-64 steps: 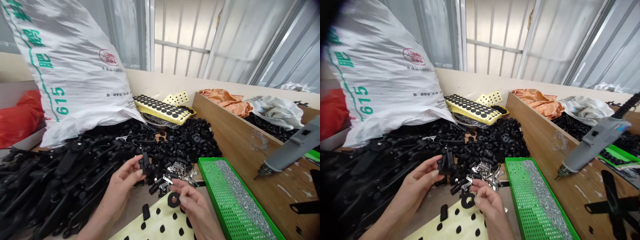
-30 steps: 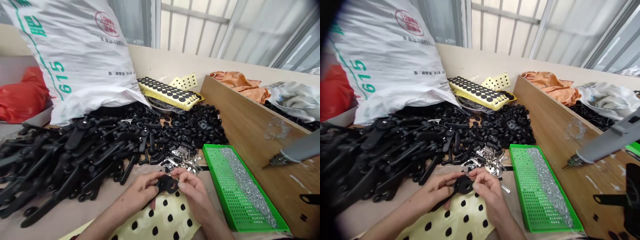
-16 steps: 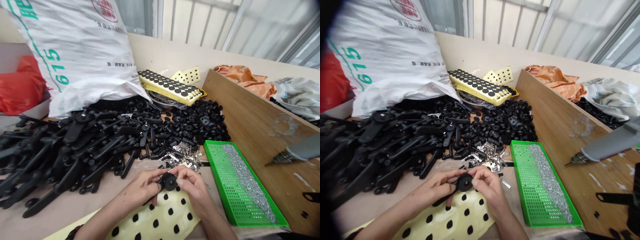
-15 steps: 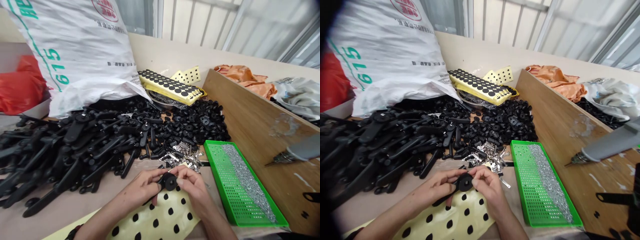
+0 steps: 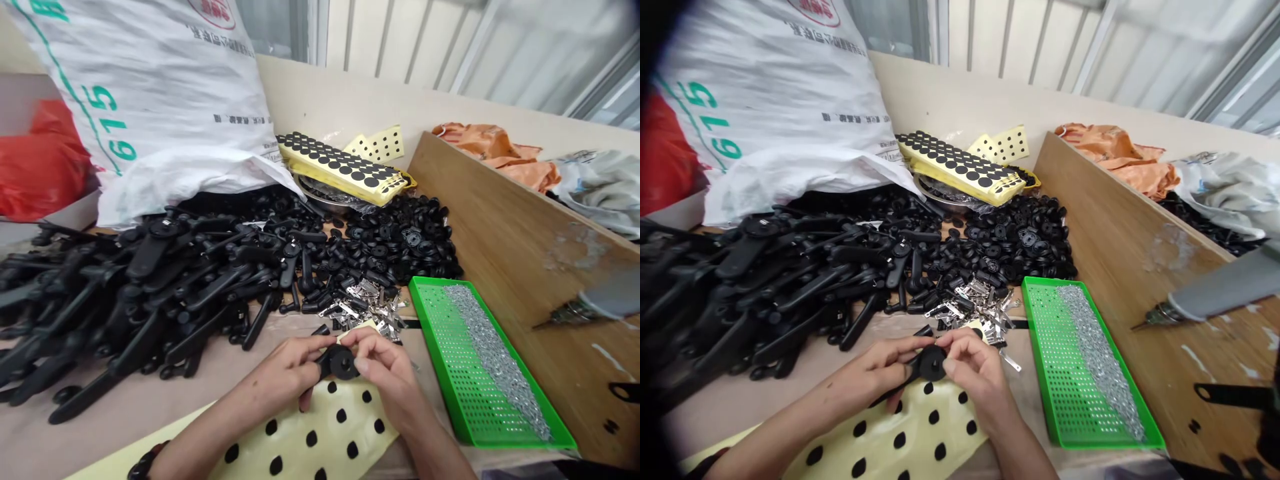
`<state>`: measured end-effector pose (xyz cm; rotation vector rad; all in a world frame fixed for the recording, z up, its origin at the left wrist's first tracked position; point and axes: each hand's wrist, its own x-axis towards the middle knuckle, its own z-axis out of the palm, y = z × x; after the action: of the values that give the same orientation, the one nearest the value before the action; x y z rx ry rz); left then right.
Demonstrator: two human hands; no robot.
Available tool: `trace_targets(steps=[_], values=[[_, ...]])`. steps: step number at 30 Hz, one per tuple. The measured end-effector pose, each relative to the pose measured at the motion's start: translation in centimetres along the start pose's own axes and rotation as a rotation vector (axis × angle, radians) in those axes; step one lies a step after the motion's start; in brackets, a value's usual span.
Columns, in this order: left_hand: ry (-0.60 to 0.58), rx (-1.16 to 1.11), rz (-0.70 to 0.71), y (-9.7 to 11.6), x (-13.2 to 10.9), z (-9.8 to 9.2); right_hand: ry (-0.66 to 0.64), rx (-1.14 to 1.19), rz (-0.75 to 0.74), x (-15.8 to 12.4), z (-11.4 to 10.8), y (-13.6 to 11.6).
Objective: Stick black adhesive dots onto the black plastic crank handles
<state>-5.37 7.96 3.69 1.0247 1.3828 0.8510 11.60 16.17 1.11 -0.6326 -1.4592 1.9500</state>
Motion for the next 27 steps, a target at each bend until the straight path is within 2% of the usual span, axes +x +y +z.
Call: trace_targets(steps=[9, 14, 19, 27], values=[[0.079, 0.194, 0.031, 0.3, -0.2, 0.5, -0.015, -0.100, -0.008, -0.3, 0.3, 0.0], [0.118, 0.170, 0.052, -0.1, -0.1, 0.4, -0.021, -0.043, 0.032, -0.4, 0.3, -0.1], [0.113, 0.177, 0.008, -0.4, -0.1, 0.4, 0.059, 0.047, 0.062, -0.2, 0.2, -0.3], [0.040, 0.087, 0.023, -1.0, -0.2, 0.5, 0.063, 0.077, 0.079, -0.1, 0.3, -0.2]])
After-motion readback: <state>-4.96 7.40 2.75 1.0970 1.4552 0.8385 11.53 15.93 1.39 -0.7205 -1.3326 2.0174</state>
